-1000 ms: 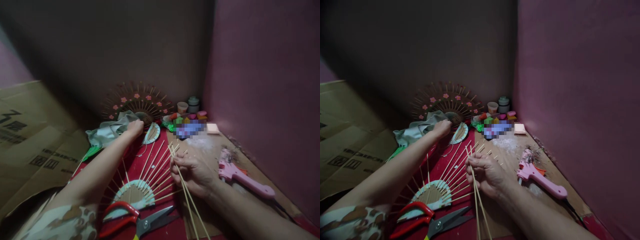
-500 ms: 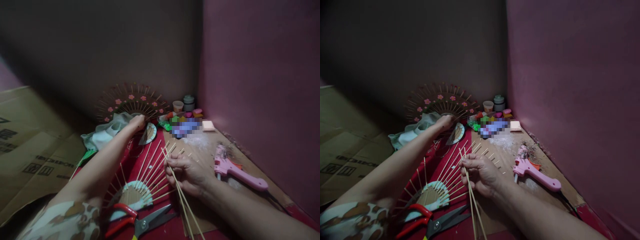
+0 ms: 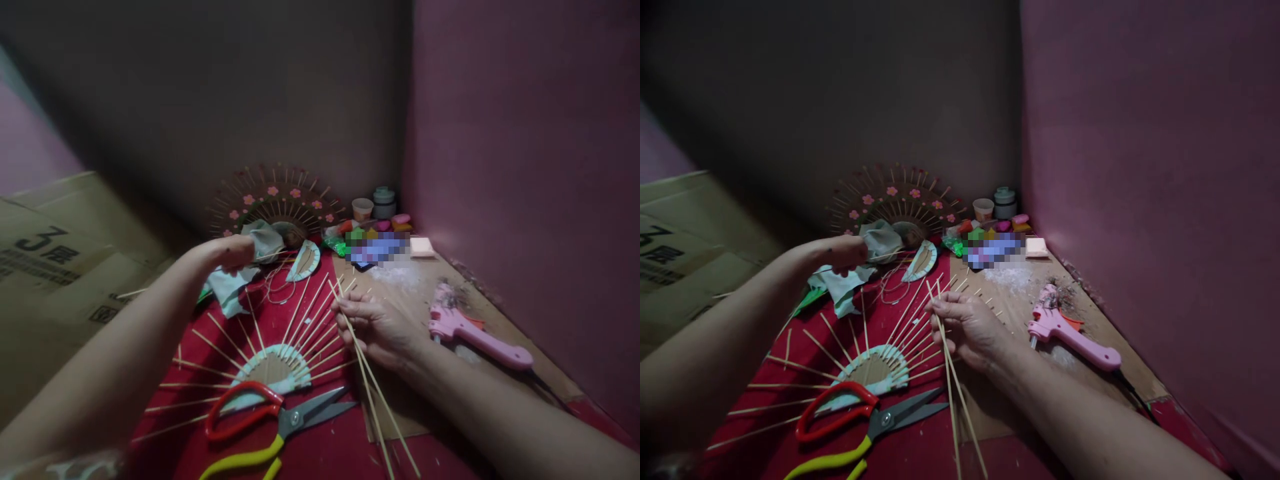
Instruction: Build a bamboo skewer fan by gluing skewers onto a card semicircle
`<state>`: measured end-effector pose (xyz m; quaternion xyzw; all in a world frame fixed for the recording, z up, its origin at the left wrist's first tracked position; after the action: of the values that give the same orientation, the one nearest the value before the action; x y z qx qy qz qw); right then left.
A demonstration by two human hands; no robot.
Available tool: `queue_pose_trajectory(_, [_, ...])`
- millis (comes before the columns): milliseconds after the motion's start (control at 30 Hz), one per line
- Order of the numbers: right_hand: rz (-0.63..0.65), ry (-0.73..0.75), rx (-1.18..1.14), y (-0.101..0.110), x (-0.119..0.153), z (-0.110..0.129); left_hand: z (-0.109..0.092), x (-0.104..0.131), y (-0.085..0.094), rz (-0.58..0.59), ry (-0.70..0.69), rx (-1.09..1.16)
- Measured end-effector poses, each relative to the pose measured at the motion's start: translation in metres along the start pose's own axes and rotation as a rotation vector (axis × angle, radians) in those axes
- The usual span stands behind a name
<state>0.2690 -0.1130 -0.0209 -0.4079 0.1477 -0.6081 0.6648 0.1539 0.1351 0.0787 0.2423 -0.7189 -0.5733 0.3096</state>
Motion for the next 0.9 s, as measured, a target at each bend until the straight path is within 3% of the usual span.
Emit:
queue_pose_trajectory(100, [-0.047, 0.04, 0.132, -0.005, 0.007, 0.007, -0.001, 0.04, 0.008, -0.024, 0.019, 0.142])
queue_pose_trajectory(200, [-0.077, 0.197, 0.309, -0.017, 0.024, 0.023, -0.038, 0.075, 0.017, -0.257, -0.149, 0.5])
queue_pose_trajectory(233, [-0.091, 0.288, 0.379, -0.023, 0.032, 0.032, -0.055, 0.087, 0.018, -0.355, -0.227, 0.738])
queue_pose_trajectory(333, [-0.16, 0.552, 0.564, -0.038, 0.056, 0.052, -0.109, 0.115, 0.0, -0.422, -0.378, 1.15])
queue_pose_trajectory(433, [-0.205, 0.659, 0.668, -0.046, 0.067, 0.056, -0.158, 0.131, -0.023, -0.366, -0.469, 1.245])
queue_pose_trajectory(500, [-0.218, 0.662, 0.705, -0.047, 0.066, 0.054, -0.176, 0.136, -0.035, -0.35, -0.495, 1.285])
queue_pose_trajectory(733, [-0.182, 0.681, 0.728, -0.05, 0.067, 0.053, -0.189, 0.146, -0.038, -0.423, -0.564, 1.365])
queue_pose_trajectory(900, [-0.13, 0.676, 0.66, -0.053, 0.071, 0.051, -0.192, 0.153, -0.037, -0.477, -0.524, 1.455])
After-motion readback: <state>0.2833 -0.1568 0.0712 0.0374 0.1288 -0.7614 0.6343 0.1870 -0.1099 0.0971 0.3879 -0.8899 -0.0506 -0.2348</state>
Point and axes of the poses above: each hand's wrist, its own x-axis away from the middle knuckle, its own y-axis out of the back of the hand, z = x × y, the point moved 9 cm from there along -x, towards the middle knuckle, and after that the axes turned 14 degrees about -y, right-handed, at the moved point
